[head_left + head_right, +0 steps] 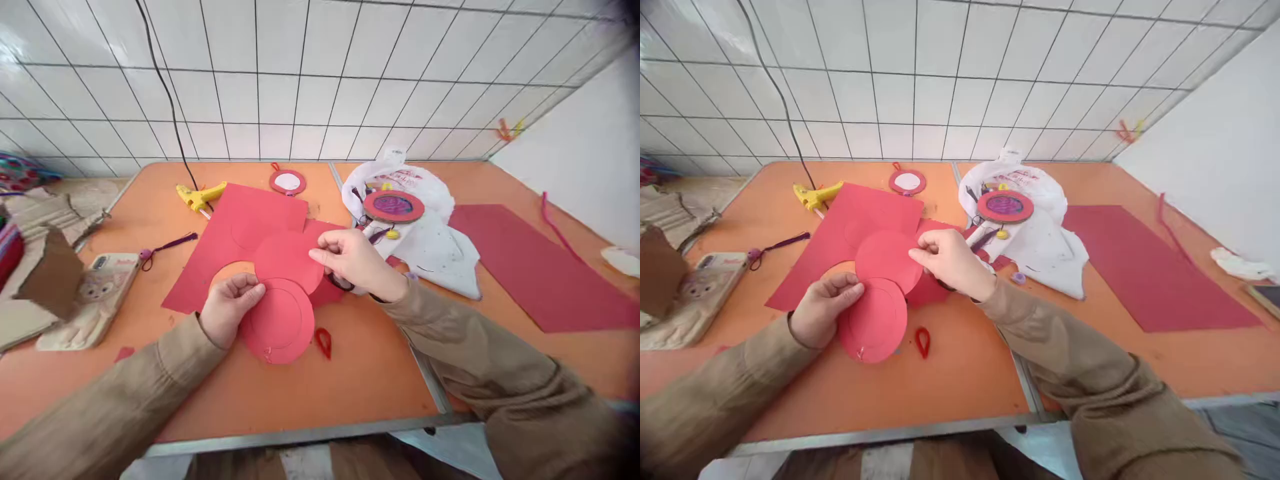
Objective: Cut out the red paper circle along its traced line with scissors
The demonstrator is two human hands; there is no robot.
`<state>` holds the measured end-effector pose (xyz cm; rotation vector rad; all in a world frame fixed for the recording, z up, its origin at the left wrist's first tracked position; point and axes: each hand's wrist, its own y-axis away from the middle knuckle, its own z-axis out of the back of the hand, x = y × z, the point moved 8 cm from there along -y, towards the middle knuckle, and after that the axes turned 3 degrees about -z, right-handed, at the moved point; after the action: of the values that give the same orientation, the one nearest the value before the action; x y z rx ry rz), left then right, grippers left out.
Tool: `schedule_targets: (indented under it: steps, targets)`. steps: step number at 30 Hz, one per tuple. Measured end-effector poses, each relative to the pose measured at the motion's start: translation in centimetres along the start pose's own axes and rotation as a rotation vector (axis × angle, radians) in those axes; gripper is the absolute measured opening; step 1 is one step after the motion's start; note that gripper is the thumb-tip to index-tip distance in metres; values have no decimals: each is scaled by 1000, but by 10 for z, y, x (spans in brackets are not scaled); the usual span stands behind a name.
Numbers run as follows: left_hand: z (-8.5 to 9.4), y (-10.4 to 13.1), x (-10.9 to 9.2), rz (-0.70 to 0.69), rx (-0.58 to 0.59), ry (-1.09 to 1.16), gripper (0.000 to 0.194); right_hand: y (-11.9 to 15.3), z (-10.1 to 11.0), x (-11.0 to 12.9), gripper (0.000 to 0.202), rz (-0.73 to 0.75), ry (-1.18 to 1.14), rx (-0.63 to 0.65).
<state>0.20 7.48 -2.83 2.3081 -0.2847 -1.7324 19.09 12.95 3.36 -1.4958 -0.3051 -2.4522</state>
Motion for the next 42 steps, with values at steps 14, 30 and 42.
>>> schedule_targets:
  steps: [14, 30, 42]
  targets:
    - [17, 4, -12, -136, -207, 132, 38, -3, 6, 1, 29, 18, 77, -29]
    - [14, 4, -15, -206, -111, -28, 27, -1, -7, -10, 28, -128, 89, 144]
    - [10, 11, -30, -363, -96, -219, 17, 2, -12, -7, 28, -106, 49, 195]
